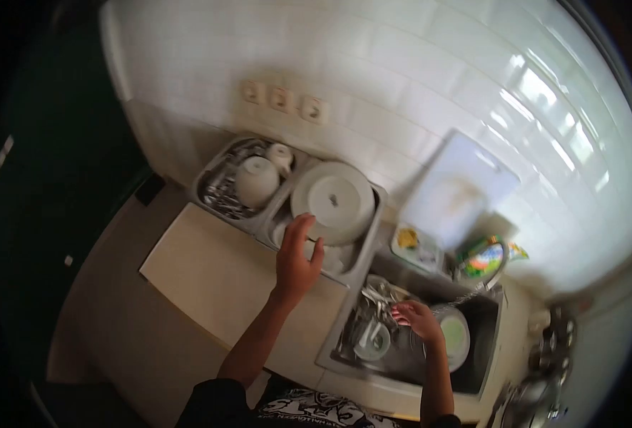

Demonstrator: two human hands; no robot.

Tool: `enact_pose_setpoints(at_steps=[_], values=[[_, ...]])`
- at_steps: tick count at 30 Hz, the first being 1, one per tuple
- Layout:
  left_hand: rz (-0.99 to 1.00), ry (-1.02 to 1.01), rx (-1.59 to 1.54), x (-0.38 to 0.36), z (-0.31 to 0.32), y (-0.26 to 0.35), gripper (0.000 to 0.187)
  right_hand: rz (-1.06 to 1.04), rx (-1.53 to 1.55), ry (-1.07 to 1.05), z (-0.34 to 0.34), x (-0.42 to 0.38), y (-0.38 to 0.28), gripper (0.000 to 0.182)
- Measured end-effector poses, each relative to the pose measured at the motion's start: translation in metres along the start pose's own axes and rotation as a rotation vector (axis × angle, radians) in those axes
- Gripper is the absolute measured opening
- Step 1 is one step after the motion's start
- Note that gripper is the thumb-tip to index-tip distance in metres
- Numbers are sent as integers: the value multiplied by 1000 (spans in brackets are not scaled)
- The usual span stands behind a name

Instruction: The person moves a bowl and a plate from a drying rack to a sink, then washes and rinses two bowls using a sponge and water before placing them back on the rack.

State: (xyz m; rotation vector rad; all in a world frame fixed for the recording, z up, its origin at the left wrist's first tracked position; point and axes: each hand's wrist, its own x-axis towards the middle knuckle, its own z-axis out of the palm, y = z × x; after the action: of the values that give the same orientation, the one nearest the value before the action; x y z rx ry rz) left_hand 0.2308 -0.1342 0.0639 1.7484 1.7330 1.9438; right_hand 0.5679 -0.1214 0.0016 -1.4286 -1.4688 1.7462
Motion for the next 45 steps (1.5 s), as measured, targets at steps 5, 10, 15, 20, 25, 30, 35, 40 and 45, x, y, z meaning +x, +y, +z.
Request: enact_pose_setpoints(at_steps=[5,10,15,20,25,30,35,40,45], values=[[-46,-382,-228,-62,64,56,36,-76,-747,11,-41,-55,50,23],[-165,-824,-57,-116,118,53,31,58,-618,215,-82,-117,75,24],[-249,-1070,260,-173,170,26,37,84,-478,391,-113,-151,96,25],[-372,-1285,610,-208,208,18,37,52,-333,416,-134,-163,128,27],[-281,-1385,627,-225,232,22,27,90,-333,464,-152,-161,147,26],[-312,-1192,2,-245,275,30,26,118,-412,770,-177,-143,153,26],[-438,-981,-104,-263,326,83,24,360,-485,910,-199,-128,168,35],[-334,-1038,-95,-270,361,101,31,418,-335,840,-205,-118,176,45],[-355,-1109,1,-268,370,104,33,405,-373,894,-204,-105,197,45]])
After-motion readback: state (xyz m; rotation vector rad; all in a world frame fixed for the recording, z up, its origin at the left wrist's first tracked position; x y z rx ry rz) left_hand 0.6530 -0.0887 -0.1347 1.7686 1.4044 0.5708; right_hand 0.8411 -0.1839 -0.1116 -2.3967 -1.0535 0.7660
